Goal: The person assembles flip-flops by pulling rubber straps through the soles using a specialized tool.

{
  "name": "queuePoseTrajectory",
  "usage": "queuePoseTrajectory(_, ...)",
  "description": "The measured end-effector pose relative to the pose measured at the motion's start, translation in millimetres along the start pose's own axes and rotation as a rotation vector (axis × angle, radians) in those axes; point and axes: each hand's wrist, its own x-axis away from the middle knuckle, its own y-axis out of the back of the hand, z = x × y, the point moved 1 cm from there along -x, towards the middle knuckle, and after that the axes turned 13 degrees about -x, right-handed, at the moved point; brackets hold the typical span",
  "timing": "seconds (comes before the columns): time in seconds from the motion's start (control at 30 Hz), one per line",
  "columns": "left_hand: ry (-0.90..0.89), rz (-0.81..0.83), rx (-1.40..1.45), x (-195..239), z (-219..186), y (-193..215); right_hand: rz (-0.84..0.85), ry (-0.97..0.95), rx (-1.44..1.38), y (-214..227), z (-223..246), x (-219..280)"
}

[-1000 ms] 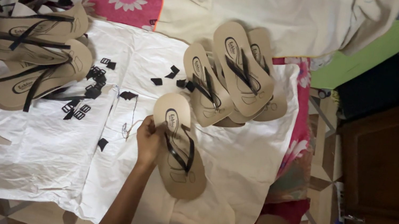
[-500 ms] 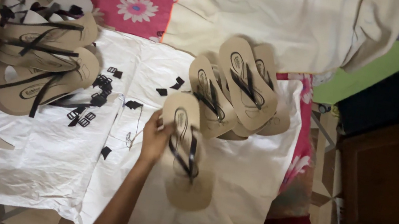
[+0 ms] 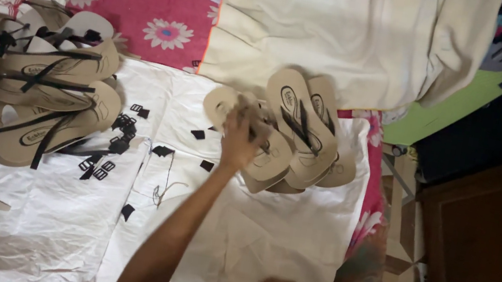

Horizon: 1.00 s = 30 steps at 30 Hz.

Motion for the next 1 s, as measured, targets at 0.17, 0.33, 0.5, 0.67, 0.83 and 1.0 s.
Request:
queuePoseTrajectory(0.17,0.33,0.193,-0.074,70,-95,75,-0.042,0.012,0.184,-36,83,-141)
queuePoseTrajectory(0.33,0.156,0.135,0.115,68,-59,26,0.02,0.012,0.425,-58,42,-154)
queuePoseTrajectory(0.5,-0.104,0.12,0.143,45,-67,18,0.192,-0.014,0.54,-92,14,-159)
queuePoseTrajectory(0.67,-0.05,0.749,-0.258,34,-142,91,0.375,-0.092,0.749,-111,-25,-169)
queuePoseTrajectory(0.83,-0.249,0.615,-0.151,15,-95,14,0.448,-0.193,0.824,-115,-22,-178)
queuePoseTrajectory(1.0,-0.38,0.598,-0.227,-21,-74,-9,0.449,-0.16,0.81,-113,-22,-175)
